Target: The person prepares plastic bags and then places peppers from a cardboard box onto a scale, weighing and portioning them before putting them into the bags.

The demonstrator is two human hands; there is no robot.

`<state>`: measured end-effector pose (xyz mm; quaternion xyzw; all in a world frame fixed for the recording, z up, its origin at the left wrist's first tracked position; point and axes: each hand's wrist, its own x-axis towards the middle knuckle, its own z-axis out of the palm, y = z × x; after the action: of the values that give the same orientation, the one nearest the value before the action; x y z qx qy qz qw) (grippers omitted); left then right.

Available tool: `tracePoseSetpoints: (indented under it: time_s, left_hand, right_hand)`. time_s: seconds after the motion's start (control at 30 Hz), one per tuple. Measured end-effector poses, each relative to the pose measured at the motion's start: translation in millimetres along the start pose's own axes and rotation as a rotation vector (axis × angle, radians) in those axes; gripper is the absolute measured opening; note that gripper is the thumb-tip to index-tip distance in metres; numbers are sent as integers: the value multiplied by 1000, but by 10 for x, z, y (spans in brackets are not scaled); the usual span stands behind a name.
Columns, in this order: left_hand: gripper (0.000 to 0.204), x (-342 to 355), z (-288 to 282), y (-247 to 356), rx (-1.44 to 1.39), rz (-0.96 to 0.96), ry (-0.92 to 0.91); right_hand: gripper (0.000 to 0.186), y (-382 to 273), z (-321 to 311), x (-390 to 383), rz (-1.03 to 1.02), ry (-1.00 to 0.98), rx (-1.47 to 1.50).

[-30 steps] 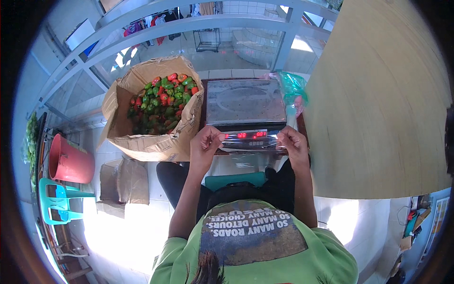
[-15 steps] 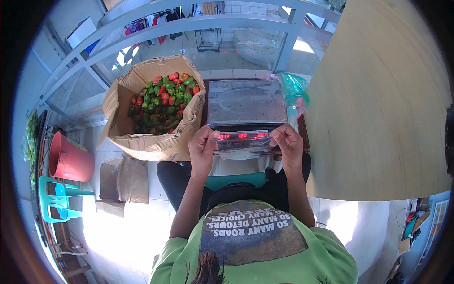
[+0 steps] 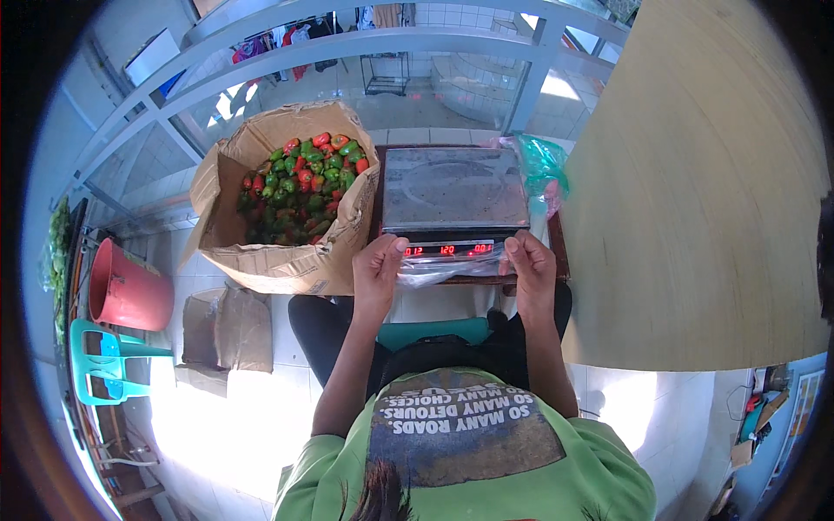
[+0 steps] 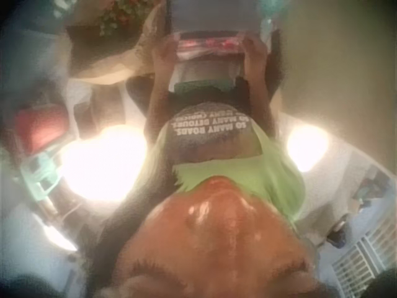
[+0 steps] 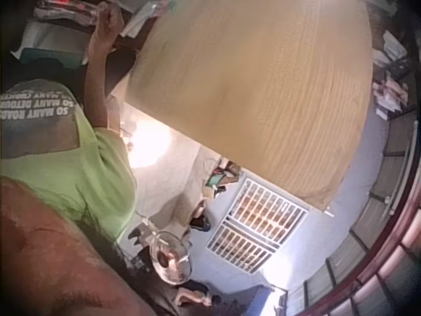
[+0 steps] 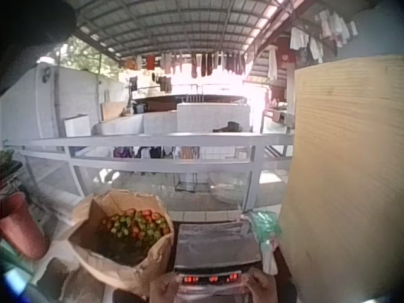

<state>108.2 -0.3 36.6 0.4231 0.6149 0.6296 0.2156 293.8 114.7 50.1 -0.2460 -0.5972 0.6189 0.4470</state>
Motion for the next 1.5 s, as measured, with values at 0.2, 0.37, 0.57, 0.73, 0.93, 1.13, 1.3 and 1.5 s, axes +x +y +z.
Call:
tracePoseSetpoints:
  time_s: [0.2,0.37,0.57,0.73,0.93,1.13,1.3,1.5]
  left_hand:
    - [30,12,140,293,-27,50,60]
    - [18,-13,339,276,124,257,-256]
    - [8,-123,416,263,-15,107,-338]
    - [9,-114,407,213,314,203,-369]
    - [7,-133,429,167,421,307,-270]
    - [8,-87,382,138,408,212,-172]
    - [8,-75,407,158,398,219,-270]
    - [9,-99,394,122,392,273,-255]
  right_hand:
    - [28,-30,80,-42,27,-38,-37]
    - [27,19,145,-93,-58,-206,-302]
    - [25,116,110,-126,-42,-243,-167]
    - [23,140,195,-113,-74,-177,-14]
    - [23,317,23,-118,331,-115,499]
    - [13,234,32,-76,314,-103,577]
    - [19,274,196,-150,237,-206,166]
    - [21,371,-15,-163,220,-369,35]
